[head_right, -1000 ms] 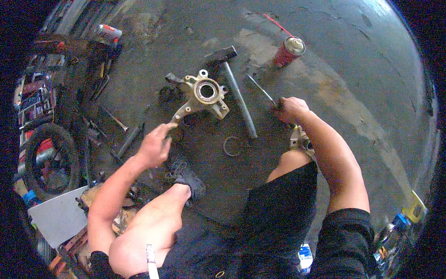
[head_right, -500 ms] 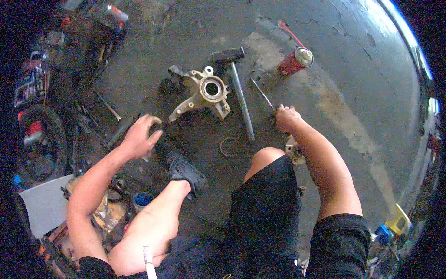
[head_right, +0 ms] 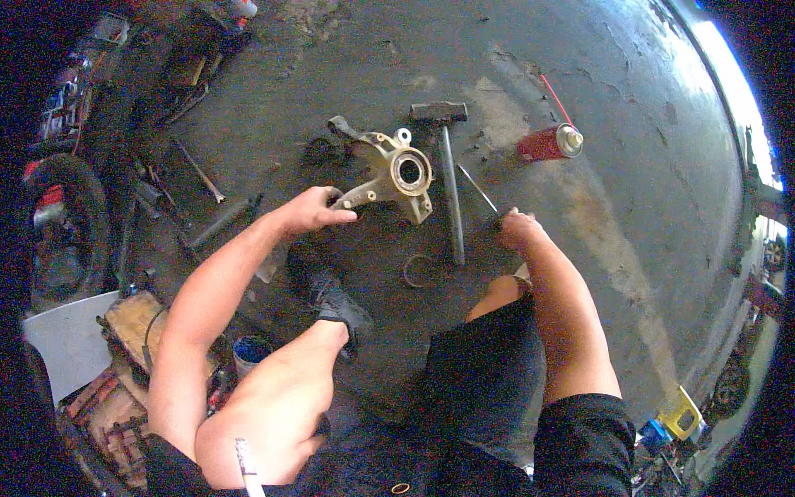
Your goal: The person is sitting on the floor of a workshop, using a hammer and a screwdriver to disassemble a mechanical part, likely a steering knuckle. They remove a bearing and a retaining ring, then spray the part with a lubricant.
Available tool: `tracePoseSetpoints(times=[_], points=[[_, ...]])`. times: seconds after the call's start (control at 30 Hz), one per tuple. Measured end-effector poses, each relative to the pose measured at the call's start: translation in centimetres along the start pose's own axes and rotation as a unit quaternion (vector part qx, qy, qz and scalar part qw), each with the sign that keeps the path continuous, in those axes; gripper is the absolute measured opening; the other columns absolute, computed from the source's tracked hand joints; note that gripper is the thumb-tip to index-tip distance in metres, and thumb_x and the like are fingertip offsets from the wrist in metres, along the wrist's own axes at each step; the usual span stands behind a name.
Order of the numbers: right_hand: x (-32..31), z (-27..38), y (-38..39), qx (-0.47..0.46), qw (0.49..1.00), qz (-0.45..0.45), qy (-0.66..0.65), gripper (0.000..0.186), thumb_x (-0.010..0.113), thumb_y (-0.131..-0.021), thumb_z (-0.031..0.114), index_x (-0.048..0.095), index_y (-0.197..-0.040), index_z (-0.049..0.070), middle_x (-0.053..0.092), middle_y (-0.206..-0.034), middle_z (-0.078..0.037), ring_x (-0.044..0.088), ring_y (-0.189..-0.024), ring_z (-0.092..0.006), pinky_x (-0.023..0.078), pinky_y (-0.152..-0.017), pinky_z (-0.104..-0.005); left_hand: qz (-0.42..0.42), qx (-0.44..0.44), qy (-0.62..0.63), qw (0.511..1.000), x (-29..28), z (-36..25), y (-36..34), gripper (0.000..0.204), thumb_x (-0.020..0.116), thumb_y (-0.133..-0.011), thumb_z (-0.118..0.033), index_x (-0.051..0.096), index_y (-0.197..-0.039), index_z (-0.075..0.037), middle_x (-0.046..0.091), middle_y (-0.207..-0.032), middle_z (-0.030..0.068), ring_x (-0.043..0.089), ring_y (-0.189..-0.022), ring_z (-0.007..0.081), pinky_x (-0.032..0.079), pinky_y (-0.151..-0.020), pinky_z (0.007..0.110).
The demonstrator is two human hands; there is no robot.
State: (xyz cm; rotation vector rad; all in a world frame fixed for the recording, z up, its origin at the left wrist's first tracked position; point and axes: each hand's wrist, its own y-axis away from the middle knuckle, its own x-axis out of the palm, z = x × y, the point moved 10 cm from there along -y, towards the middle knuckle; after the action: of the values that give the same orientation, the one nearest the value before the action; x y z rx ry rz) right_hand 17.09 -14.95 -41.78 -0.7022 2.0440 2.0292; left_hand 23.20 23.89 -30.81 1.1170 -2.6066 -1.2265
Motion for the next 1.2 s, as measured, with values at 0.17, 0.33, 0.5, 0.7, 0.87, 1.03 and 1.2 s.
tracePoseSetpoints(times=[0.17, 0.33, 0.5, 0.7, 0.87, 1.03, 1.2], points=[[-0.7, -0.4, 0.6, 0.076, 0.995, 0.023, -0.062, 0.066, 0.061, -0.086, 0.024, 0.038, -0.137, -0.012, 0.059, -0.128, -0.025, 0.054, -0.123, -0.0400, 0.043, -0.103, -0.0449, 0.147, -0.122, 0.244, 0.951, 3.4, 1.6, -1.1, 0.038, 0.079, -0.077, -0.022, 0.060, -0.101, 0.001, 0.062, -0.076, 0.0075, 0.057, -0.056, 0.0148, 0.046, -0.047, 0.032], [-0.7, -0.6, 0.8, 0.057, 0.995, -0.046, -0.074, 0.059, 0.060, -0.081, 0.020, 0.043, -0.123, -0.018, 0.064, -0.115, -0.029, 0.057, -0.116, -0.0430, 0.042, -0.102, -0.0440, 0.071, -0.072, 0.171, 0.980, 1.9, -0.3, -1.2, 0.022, 0.075, -0.076, -0.018, 0.063, -0.088, -0.003, 0.058, -0.070, 0.0027, 0.051, -0.052, 0.0121, 0.040, -0.043, 0.029], [1.3, -3.1, -0.5, 0.055, 0.994, -0.049, -0.080, 0.062, 0.064, -0.085, 0.027, 0.042, -0.130, -0.010, 0.061, -0.120, -0.029, 0.055, -0.118, -0.0437, 0.046, -0.099, -0.0470, 0.010, -0.089, 0.150, 0.985, -0.5, -4.3, -0.4, 0.017, 0.073, -0.079, -0.020, 0.066, -0.076, -0.005, 0.052, -0.059, -0.0002, 0.044, -0.045, 0.0099, 0.032, -0.038, 0.030], [-1.7, -0.2, 2.1, 0.021, 0.998, -0.041, -0.047, 0.065, 0.064, -0.085, 0.026, 0.040, -0.131, -0.013, 0.061, -0.121, -0.028, 0.054, -0.120, -0.0443, 0.048, -0.098, -0.0478, -0.137, -0.028, -0.400, 0.906, -6.9, -10.4, 3.6, 0.025, 0.064, -0.069, -0.016, 0.071, -0.087, 0.000, 0.069, -0.083, 0.0240, 0.069, -0.076, 0.0368, 0.055, -0.071, 0.044], [-2.7, 0.1, 3.1, 0.066, 0.991, -0.024, -0.110, 0.068, 0.066, -0.082, 0.024, 0.038, -0.130, -0.015, 0.062, -0.118, -0.028, 0.055, -0.119, -0.0439, 0.046, -0.100, -0.0445, -0.150, 0.011, -0.545, 0.825, -6.0, -11.9, 3.7, 0.023, 0.063, -0.067, -0.011, 0.071, -0.087, -0.002, 0.070, -0.086, 0.0216, 0.070, -0.081, 0.0363, 0.056, -0.075, 0.044], [-0.8, -1.2, 1.0, 0.074, 0.993, -0.025, -0.086, 0.066, 0.069, -0.081, 0.027, 0.041, -0.127, -0.012, 0.063, -0.117, -0.028, 0.055, -0.119, -0.0423, 0.044, -0.100, -0.0441, -0.162, 0.118, -0.584, 0.787, -1.8, -12.2, 3.0, 0.015, 0.063, -0.070, -0.010, 0.067, -0.082, -0.004, 0.071, -0.078, 0.0161, 0.071, -0.071, 0.0297, 0.057, -0.063, 0.041], [-1.0, -1.1, 0.8, 0.090, 0.987, -0.050, -0.120, 0.060, 0.064, -0.085, 0.027, 0.042, -0.124, -0.012, 0.062, -0.118, -0.029, 0.055, -0.119, -0.0437, 0.044, -0.100, -0.0452, -0.207, 0.145, -0.583, 0.772, 4.0, -10.0, 4.0, 0.014, 0.063, -0.072, -0.010, 0.061, -0.084, -0.003, 0.066, -0.074, 0.0132, 0.068, -0.065, 0.0278, 0.057, -0.058, 0.038]])
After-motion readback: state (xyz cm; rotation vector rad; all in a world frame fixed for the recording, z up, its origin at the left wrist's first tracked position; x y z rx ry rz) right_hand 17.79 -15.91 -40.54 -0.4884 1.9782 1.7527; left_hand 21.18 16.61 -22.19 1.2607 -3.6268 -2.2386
